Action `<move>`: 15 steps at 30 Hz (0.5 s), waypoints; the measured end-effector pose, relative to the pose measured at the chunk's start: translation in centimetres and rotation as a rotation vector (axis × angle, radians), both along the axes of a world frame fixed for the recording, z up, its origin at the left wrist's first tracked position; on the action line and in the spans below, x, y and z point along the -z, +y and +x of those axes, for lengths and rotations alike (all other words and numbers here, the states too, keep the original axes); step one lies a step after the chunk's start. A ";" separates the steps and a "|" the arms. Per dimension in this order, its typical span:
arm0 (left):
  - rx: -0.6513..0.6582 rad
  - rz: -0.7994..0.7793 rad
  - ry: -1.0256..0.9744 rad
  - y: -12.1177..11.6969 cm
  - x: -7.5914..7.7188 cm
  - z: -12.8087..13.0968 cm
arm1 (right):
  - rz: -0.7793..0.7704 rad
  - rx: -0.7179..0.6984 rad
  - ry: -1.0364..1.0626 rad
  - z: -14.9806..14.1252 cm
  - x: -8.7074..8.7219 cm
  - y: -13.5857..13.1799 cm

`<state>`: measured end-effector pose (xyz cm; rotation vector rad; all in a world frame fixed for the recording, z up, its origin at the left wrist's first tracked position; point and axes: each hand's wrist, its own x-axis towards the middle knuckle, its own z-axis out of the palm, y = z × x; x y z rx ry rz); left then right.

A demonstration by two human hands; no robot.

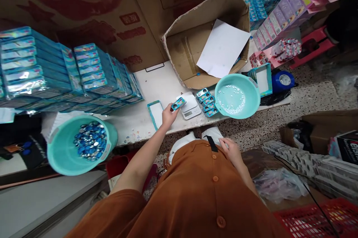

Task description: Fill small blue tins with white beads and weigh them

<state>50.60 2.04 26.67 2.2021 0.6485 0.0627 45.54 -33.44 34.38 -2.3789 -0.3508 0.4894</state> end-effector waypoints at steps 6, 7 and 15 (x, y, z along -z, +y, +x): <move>-0.045 -0.008 0.039 -0.9 -1.4 0.7 | -0.009 -0.216 0.230 3.9 4.8 4.6; -0.055 0.008 0.053 -1.0 -1.5 0.3 | -0.057 -0.272 0.240 4.7 5.7 6.0; -0.196 0.104 0.151 -1.0 -2.4 -5.9 | -0.576 -0.438 0.382 9.2 10.8 15.7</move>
